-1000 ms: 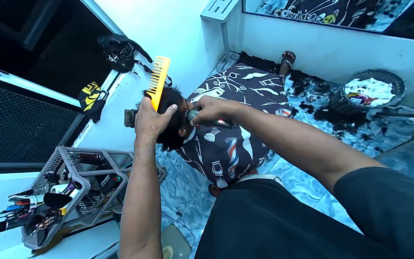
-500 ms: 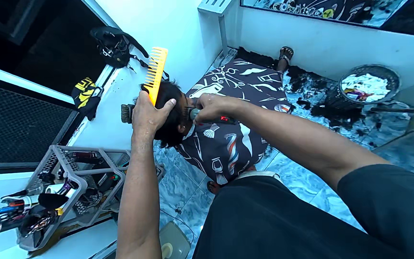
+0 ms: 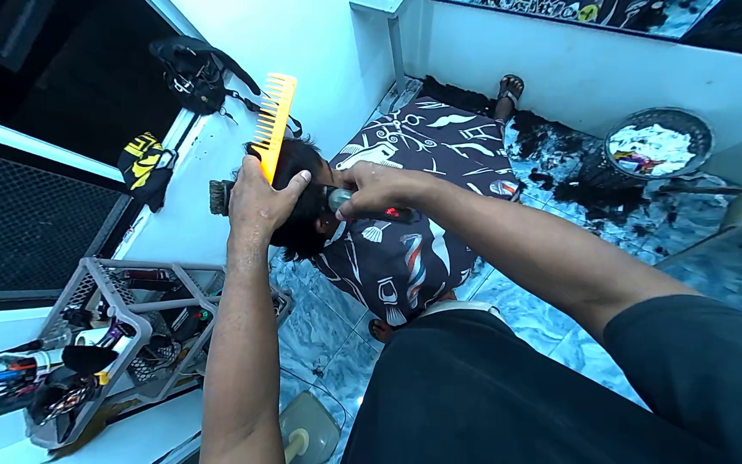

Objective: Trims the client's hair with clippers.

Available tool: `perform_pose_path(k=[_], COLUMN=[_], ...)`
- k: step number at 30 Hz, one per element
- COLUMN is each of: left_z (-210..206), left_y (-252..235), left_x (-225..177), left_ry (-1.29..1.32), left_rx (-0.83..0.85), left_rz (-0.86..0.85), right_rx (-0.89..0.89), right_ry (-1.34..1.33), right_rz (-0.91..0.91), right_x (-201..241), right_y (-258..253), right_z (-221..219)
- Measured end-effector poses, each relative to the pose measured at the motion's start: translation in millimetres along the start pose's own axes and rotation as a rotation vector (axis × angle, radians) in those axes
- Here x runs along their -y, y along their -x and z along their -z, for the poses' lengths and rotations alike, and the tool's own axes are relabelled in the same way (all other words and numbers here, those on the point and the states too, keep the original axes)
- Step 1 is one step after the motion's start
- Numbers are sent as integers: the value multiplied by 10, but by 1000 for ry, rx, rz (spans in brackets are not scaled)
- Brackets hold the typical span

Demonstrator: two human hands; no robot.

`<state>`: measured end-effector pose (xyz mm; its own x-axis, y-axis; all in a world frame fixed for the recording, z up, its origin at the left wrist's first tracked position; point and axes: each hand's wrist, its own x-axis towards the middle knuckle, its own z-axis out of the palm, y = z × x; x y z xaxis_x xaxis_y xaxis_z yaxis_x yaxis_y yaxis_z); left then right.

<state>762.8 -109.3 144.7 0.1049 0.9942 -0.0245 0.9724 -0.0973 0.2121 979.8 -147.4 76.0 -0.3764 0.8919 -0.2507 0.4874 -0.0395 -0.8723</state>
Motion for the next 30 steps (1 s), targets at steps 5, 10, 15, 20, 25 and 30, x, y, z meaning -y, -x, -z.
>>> perform_pose_path(k=[5,10,15,20,25,30], left_z=[13,49,62,87,129,171], left_y=[-6,-4,-24,-42,-71,-99], left_x=[26,21,23,39,66,67], left_ry=[-21,-27,-53,-55,-90,-73], left_rx=[19,39,51,73,104,126], left_rz=[-31,-63,-82,-84,-100,-96], right_rx=[-36,-34,-51,-36,-47,-96], right_ry=[-26,81,-35,139,-37,182], right_rz=[11,-34,55,-42,29,-101], right_x=[-2,78,125,197,316,263], right_y=[16,93,78,132,146,197], right_z=[-40,-68,-83,-68,-71,-118])
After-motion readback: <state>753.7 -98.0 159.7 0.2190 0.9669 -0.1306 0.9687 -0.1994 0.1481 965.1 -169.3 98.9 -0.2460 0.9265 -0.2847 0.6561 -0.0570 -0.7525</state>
